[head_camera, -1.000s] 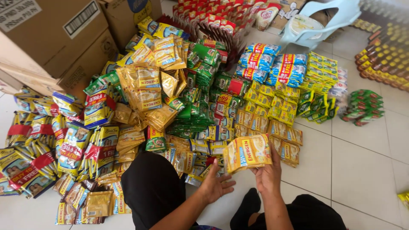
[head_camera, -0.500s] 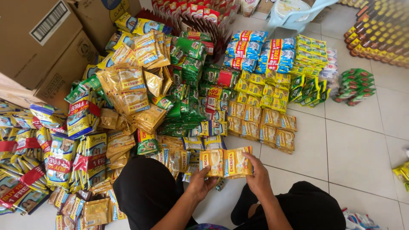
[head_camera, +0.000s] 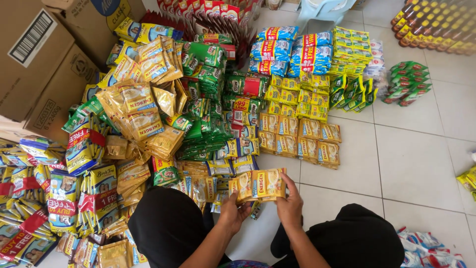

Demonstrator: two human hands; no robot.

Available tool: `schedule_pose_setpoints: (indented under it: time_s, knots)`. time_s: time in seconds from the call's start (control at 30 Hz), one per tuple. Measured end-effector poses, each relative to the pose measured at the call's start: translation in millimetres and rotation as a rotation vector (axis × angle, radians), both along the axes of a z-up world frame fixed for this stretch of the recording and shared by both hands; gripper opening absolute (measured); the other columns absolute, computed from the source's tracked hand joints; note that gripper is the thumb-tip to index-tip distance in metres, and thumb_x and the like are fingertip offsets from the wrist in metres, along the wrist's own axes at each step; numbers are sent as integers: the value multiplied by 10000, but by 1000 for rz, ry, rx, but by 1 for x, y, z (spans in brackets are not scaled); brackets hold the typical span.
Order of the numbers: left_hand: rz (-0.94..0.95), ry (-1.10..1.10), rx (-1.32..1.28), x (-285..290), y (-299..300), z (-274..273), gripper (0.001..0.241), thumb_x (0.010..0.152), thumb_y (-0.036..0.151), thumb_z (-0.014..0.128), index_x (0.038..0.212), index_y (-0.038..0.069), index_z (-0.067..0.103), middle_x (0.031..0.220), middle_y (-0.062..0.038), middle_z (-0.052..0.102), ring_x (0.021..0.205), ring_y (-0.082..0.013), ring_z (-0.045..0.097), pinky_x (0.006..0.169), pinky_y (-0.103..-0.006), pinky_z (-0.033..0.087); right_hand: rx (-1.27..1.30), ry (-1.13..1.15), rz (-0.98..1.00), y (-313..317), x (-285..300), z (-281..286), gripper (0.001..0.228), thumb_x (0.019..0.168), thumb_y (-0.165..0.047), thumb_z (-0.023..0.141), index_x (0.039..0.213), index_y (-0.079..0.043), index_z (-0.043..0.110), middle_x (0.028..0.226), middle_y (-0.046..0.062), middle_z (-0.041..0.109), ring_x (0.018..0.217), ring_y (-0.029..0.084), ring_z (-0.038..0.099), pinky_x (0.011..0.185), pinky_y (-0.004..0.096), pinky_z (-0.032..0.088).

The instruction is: Organize and sort sachet packets of food and beverage products on the floor.

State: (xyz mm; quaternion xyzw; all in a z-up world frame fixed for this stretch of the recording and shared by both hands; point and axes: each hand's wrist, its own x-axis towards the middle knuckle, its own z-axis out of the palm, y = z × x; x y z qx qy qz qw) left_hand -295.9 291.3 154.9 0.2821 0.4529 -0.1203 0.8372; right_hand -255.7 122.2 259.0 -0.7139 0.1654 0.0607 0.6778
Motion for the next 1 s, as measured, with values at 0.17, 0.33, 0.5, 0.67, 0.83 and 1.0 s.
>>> schedule_pose_setpoints:
  time_s: [0.17, 0.33, 0.5, 0.67, 0.83, 1.0]
  knots:
    - [1, 9, 50, -7, 5, 1, 261, 1008, 340, 545, 1223, 194, 511, 1003, -65, 659, 784, -200, 658, 633, -346, 586, -633, -540, 191, -41, 6, -72, 496, 840, 3, 720, 1298, -185, 692, 1199, -11, 700, 1066, 184, 711, 838, 282, 581]
    - [41, 3, 44, -9, 16, -21, 289, 1016, 354, 544, 1208, 138, 548, 979, -77, 654, 765, -198, 650, 627, -341, 597, -66, 189, 420, -44, 5, -70, 595, 840, 72, 675, 1376, -186, 655, 1183, 11, 715, 987, 253, 663, 749, 354, 560]
    - [85, -10, 69, -9, 33, -14, 294, 1026, 362, 533, 1190, 119, 550, 959, -71, 647, 747, -192, 645, 604, -327, 576, 564, 511, 731, -37, 1, -16, 752, 832, -56, 703, 1448, -364, 402, 1341, -64, 478, 1152, 226, 654, 885, 434, 613]
    - [-20, -35, 161, -2, 21, -3, 286, 1019, 302, 534, 1245, 135, 482, 990, -92, 659, 749, -202, 654, 598, -333, 573, 505, 504, 343, -31, 2, -77, 510, 954, -278, 628, 1434, -257, 457, 1211, 48, 633, 967, 216, 668, 771, 374, 576]
    - [-169, -55, 200, 21, -16, -28, 358, 996, 197, 546, 1323, 179, 401, 1033, -113, 680, 785, -211, 683, 631, -337, 595, 312, 611, -98, -64, 26, -159, 437, 919, -209, 623, 1302, -355, 474, 1012, 82, 677, 795, 260, 639, 657, 391, 511]
    - [-418, -200, 476, 66, -68, -35, 480, 965, 102, 589, 1402, 148, 395, 985, -115, 687, 786, -245, 686, 633, -374, 561, 412, 661, -452, -108, 74, -207, 277, 920, -326, 738, 1170, -270, 631, 947, 15, 628, 733, 163, 573, 560, 306, 437]
